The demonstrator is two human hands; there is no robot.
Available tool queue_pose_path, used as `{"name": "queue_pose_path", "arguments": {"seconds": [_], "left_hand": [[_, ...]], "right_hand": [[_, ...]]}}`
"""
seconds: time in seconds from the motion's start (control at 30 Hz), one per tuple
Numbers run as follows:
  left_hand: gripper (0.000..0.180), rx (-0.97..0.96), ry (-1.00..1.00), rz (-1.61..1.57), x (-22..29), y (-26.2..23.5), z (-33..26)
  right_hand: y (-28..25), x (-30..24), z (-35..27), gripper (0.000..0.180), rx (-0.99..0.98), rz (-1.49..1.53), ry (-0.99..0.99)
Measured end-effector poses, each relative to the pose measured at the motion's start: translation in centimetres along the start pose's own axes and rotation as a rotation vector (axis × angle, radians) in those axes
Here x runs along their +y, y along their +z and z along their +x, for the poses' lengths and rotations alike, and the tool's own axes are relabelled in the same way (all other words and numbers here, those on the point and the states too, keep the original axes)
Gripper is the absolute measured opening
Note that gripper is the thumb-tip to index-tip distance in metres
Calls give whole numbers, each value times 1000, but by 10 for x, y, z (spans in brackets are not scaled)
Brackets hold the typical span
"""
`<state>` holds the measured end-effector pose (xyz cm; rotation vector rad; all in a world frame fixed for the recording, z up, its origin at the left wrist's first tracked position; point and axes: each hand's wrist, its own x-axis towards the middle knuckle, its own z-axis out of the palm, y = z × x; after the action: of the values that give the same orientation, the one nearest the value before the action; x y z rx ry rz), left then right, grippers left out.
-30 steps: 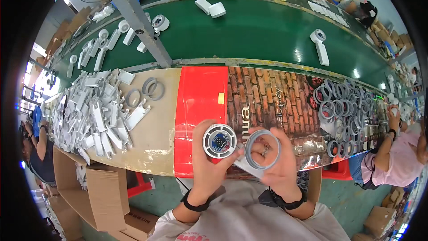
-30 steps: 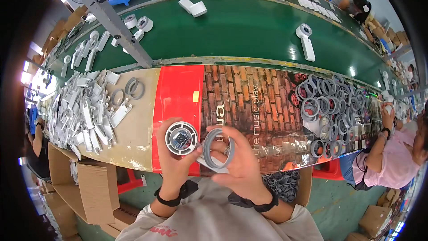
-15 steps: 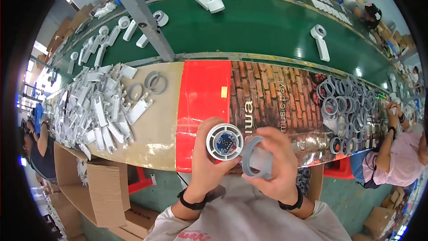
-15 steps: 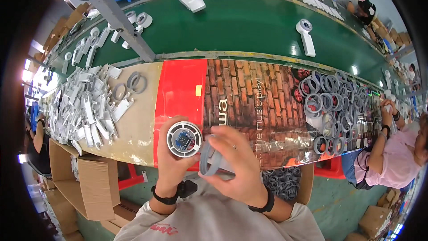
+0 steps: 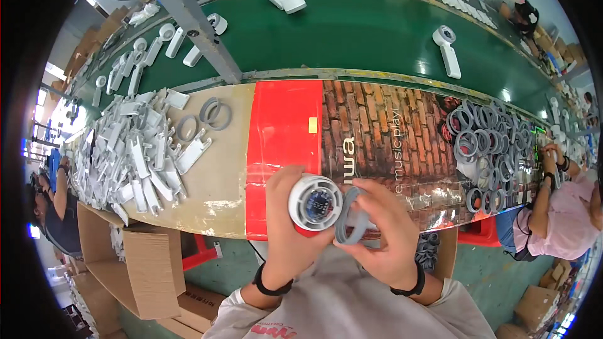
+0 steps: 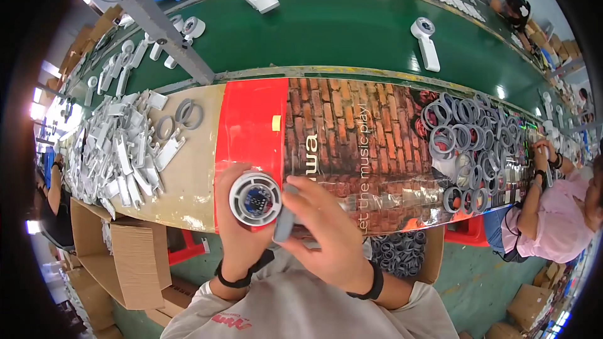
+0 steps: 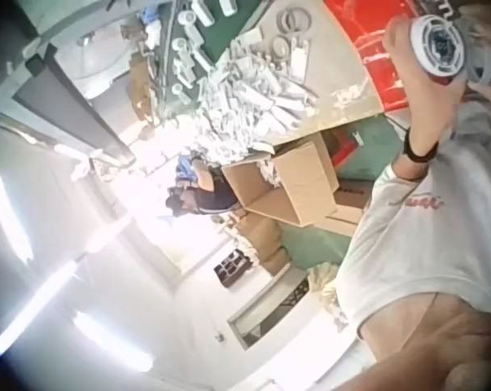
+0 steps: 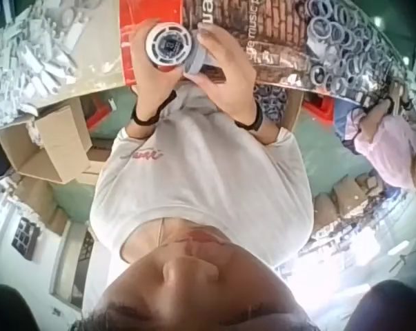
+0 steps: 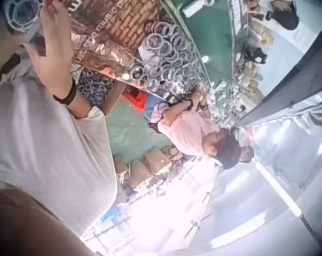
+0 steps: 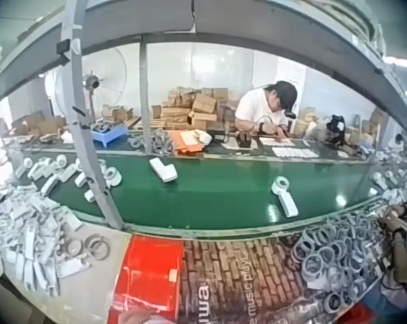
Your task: The person is assembling electronic components into white plastic handheld housings on a factory assembly line.
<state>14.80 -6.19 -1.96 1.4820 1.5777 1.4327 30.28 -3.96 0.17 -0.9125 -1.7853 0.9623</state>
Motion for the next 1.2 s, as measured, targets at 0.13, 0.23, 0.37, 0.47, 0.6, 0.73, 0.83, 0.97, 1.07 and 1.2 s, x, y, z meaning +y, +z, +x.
{"name": "queue_pose_path", "arguments": {"seconds": [0.13,0.23,0.37,0.47,0.6,0.73,0.83,0.97,1.07,1.2], "left_hand": [[67,18,310,461,3,7,-6],[61,-4,283,432,7,0,0],[62,-214,534,498,19,-11,20],[61,-268,618,456,17,-4,15],[59,-281,522,395,17,-11,25],[63,49,216,-94,-23,-20,25],[61,-121,236,-28,-35,-35,32],[51,85,340,430,-28,-40,45],[54,75,308,353,58,-61,28],[35,-267,604,-160,127,-89,18]], "right_hand": [[-2,-18,5,70,-236,-379,12],[-7,-13,16,69,-292,-312,-21],[-9,15,44,62,-272,209,-117],[-3,30,40,46,-350,246,7],[11,23,37,38,-275,438,227],[1,21,2,51,-641,661,618],[5,-9,-7,48,-619,1017,946],[0,6,-2,48,-572,634,854],[-9,41,40,46,-400,593,844],[-11,93,106,64,-118,366,429]]}}
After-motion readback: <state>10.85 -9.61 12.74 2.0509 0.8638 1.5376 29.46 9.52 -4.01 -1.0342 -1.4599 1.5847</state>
